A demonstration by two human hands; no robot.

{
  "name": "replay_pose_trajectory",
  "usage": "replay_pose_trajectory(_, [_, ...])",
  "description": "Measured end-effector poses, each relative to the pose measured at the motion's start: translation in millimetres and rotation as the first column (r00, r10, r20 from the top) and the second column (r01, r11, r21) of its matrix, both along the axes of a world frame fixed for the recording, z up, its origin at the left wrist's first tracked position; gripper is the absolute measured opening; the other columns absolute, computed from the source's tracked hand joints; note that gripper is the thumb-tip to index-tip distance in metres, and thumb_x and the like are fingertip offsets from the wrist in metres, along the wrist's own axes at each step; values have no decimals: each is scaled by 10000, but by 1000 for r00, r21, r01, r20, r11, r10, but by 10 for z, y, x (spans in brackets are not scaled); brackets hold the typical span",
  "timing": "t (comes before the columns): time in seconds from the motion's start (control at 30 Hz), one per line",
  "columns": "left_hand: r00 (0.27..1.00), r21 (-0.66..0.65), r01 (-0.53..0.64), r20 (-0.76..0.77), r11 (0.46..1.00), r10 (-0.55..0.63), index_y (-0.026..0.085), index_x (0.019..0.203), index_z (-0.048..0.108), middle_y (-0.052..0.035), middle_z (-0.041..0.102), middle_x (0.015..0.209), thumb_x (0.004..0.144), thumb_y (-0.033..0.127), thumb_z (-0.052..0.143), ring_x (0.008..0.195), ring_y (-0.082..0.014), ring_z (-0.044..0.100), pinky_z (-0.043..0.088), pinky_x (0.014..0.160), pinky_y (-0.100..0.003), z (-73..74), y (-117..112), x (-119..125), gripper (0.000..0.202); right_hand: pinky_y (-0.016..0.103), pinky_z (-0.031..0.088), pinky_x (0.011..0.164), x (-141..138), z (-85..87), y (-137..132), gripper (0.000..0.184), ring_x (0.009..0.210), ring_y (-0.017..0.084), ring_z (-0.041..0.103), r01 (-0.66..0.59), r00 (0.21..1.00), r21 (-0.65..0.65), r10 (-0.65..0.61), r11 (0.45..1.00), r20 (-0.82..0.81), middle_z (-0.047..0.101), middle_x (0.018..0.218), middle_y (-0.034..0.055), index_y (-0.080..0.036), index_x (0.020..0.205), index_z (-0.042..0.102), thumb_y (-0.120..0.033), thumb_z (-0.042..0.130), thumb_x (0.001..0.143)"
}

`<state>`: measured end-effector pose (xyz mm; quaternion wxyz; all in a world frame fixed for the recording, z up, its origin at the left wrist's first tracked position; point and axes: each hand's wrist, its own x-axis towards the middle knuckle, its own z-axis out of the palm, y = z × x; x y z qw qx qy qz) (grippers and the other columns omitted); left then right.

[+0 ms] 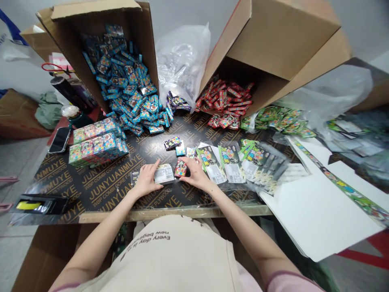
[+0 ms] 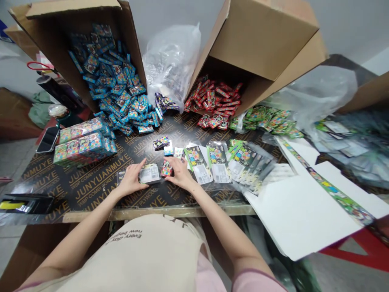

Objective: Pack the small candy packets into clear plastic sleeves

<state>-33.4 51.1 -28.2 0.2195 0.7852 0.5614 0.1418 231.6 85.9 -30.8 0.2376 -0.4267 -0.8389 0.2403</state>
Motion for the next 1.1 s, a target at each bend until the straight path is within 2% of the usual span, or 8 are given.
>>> replay_pose_trajectory(0.13, [990, -24, 104, 99, 994, -101, 243, 1509, 116, -96, 548, 1265, 594, 342, 774, 1140, -299, 495, 301, 1048, -480, 38, -21, -32, 1131, 505, 241, 1118, -66, 7, -55, 907, 1298, 294, 453, -223, 972, -128, 211, 966, -104, 477, 1415, 112, -266, 1450, 285, -399, 775, 699])
replay_pose_trajectory(0.3, [989, 24, -22, 146, 999, 18, 227, 1502, 154, -104, 560, 1242, 601, 377, 780, 1126, -295, 509, 337, 1020, -463, 66, -3, -110, 1108, 579, 113, 1128, -155, 49, -115, 933, 1329, 313, 416, -24, 991, -27, 21, 999, -130, 496, 1399, 142, -278, 1466, 252, -438, 770, 707])
replay_pose_trajectory(0.4, [985, 22, -73, 156, 997, 68, 237, 1507, 120, -99, 565, 1233, 605, 393, 779, 1132, -292, 514, 341, 1018, -466, 41, 11, -143, 1128, 578, 92, 1128, -198, 78, -87, 793, 1239, 277, 523, -91, 987, -60, 82, 994, -141, 581, 1318, 105, -302, 1461, 257, -407, 683, 800])
replay_pose_trajectory(0.6, [999, -11, 25, 20, 1000, -25, 236, 1504, 153, -116, 553, 1250, 594, 379, 786, 1163, -310, 494, 296, 1046, -507, -32, -8, -139, 1118, 605, 166, 1083, -132, -86, 614, 803, 1363, 359, 333, 206, 978, 37, -204, 978, -43, 443, 1445, 131, -260, 1430, 359, -341, 702, 709])
replay_pose_trajectory(0.8, [993, -44, -65, 100, 997, 69, 251, 1378, 449, -112, 576, 1231, 572, 469, 807, 1174, -315, 493, 283, 1058, -532, 59, -23, -66, 908, 644, 142, 1067, -175, -74, 1024, 894, 1317, 374, 383, 63, 997, -29, -62, 998, 52, 467, 1416, 132, -242, 1434, 338, -248, 696, 616])
replay_pose_trajectory(0.93, [744, -284, -265, 547, 921, 383, 183, 1211, 603, -114, 650, 1109, 690, 516, 711, 1038, -257, 592, 434, 945, -429, 210, 33, 72, 628, 548, 242, 1086, -331, 205, 670, 912, 1226, 307, 497, -44, 984, 6, 44, 999, -171, 511, 1359, 129, -215, 1439, 312, -296, 729, 632])
replay_pose_trajectory(1.03, [436, -607, -103, 685, 788, 584, 133, 1062, 663, -90, 692, 888, 687, 563, 692, 775, -185, 641, 512, 731, -326, 328, 88, 177, 571, 469, 319, 1083, -374, 394, 368, 912, 1256, 277, 482, -254, 924, -34, 233, 967, -304, 487, 1385, 121, -224, 1457, 279, -274, 727, 664])
replay_pose_trajectory(1.1, [384, -704, 60, 671, 708, 634, 110, 946, 685, -57, 674, 745, 639, 514, 750, 600, -130, 601, 487, 589, -262, 395, 105, 225, 512, 428, 336, 1093, -356, 487, 240, 888, 1284, 253, 464, -416, 861, -86, 362, 905, -359, 468, 1409, 106, -238, 1458, 279, -290, 731, 695])
